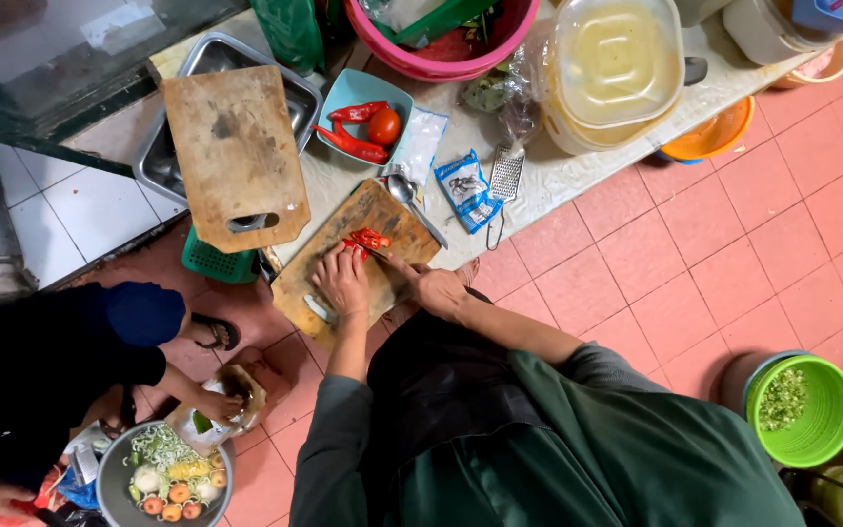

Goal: The recorder adds seasoning to a large cooking pot and then chops red peppers on a cutting board.

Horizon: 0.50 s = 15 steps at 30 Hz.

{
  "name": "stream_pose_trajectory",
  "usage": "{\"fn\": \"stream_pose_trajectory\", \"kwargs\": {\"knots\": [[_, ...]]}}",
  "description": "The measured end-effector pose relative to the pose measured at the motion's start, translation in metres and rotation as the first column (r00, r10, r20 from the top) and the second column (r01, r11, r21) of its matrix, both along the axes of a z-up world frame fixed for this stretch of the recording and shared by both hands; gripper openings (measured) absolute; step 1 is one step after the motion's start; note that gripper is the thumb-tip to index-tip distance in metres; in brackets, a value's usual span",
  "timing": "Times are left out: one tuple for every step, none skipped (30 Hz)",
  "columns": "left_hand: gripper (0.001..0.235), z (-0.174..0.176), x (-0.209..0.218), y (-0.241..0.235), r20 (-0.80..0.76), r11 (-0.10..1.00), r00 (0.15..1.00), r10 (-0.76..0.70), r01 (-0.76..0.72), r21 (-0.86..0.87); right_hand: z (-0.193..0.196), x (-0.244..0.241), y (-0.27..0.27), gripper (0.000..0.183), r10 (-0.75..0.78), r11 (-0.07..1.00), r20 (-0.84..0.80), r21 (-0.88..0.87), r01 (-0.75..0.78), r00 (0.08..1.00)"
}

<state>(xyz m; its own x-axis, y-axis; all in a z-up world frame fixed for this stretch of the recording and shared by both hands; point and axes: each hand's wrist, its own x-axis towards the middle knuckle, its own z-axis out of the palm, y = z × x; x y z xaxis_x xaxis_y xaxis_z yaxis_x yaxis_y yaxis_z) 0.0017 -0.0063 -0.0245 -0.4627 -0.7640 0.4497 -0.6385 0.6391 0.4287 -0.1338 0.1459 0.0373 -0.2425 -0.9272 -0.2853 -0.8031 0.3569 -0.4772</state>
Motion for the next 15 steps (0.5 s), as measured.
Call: {"fn": "stream_pose_trajectory", "kwargs": {"knots": [[0.014,0.001,-0.002,-0.001,-0.001,1.000,1.000,-0.002,0.002,-0.001,0.004,-0.001,-0.003,0.086,-0.002,1.000,-0.001,-0.001,0.002,1.000],[0.013,0.002,-0.003,-0.004,-0.008,1.000,1.000,-0.004,0.004,0.000,0.007,-0.003,-0.007,0.086,-0.010,1.000,0.003,-0.003,0.010,1.000],[0.013,0.002,-0.003,-0.001,-0.013,1.000,1.000,-0.001,0.001,0.007,0.011,-0.003,-0.007,0.085,-0.012,1.000,0.010,0.001,0.012,1.000],[0.013,0.007,-0.002,-0.001,-0.010,1.000,1.000,0.002,-0.002,0.012,0.013,-0.004,-0.006,0.085,-0.009,1.000,0.012,0.006,0.009,1.000],[0.015,0.012,0.001,0.000,-0.002,0.999,1.000,-0.013,0.013,0.049,0.014,-0.004,-0.004,0.085,-0.010,1.000,0.009,0.021,0.010,1.000],[0.020,0.017,0.003,0.002,0.006,0.996,1.000,-0.028,0.027,0.085,0.016,-0.005,-0.002,0.085,-0.011,0.999,0.005,0.035,0.011,1.000],[0.020,0.015,0.006,0.000,0.009,0.996,1.000,-0.028,0.027,0.084,0.016,-0.009,-0.004,0.085,-0.011,0.999,0.008,0.034,0.011,1.000],[0.030,0.013,0.009,-0.001,0.031,0.992,0.993,-0.117,0.115,0.057,0.016,-0.013,-0.005,0.085,-0.014,1.000,0.011,0.004,0.014,1.000],[0.042,0.011,0.015,0.001,0.057,0.979,0.977,-0.204,0.202,0.037,0.016,-0.015,-0.003,0.086,-0.015,1.000,0.017,-0.021,0.016,1.000],[0.042,0.006,0.016,0.002,0.063,0.979,0.977,-0.202,0.200,0.042,0.017,-0.012,0.000,0.086,-0.013,1.000,0.023,-0.017,0.014,1.000],[0.037,0.000,0.014,0.000,0.079,0.975,0.974,-0.214,0.208,0.071,0.017,-0.012,0.000,0.086,-0.012,1.000,0.010,-0.001,0.012,1.000],[0.033,-0.006,0.013,-0.001,0.096,0.971,0.969,-0.226,0.216,0.101,0.017,-0.012,0.001,0.086,-0.010,1.000,-0.003,0.015,0.010,1.000],[0.033,-0.006,0.010,-0.001,0.092,0.972,0.970,-0.223,0.214,0.100,0.016,-0.012,0.003,0.086,-0.007,1.000,-0.007,0.014,0.007,1.000],[0.031,-0.006,0.006,0.000,0.081,0.975,0.973,-0.215,0.209,0.074,0.016,-0.012,0.004,0.085,0.003,0.999,-0.038,0.034,-0.002,0.999],[0.030,-0.007,0.003,0.000,0.070,0.978,0.976,-0.208,0.205,0.047,0.015,-0.012,0.005,0.085,0.013,0.999,-0.069,0.053,-0.009,0.998]]}}
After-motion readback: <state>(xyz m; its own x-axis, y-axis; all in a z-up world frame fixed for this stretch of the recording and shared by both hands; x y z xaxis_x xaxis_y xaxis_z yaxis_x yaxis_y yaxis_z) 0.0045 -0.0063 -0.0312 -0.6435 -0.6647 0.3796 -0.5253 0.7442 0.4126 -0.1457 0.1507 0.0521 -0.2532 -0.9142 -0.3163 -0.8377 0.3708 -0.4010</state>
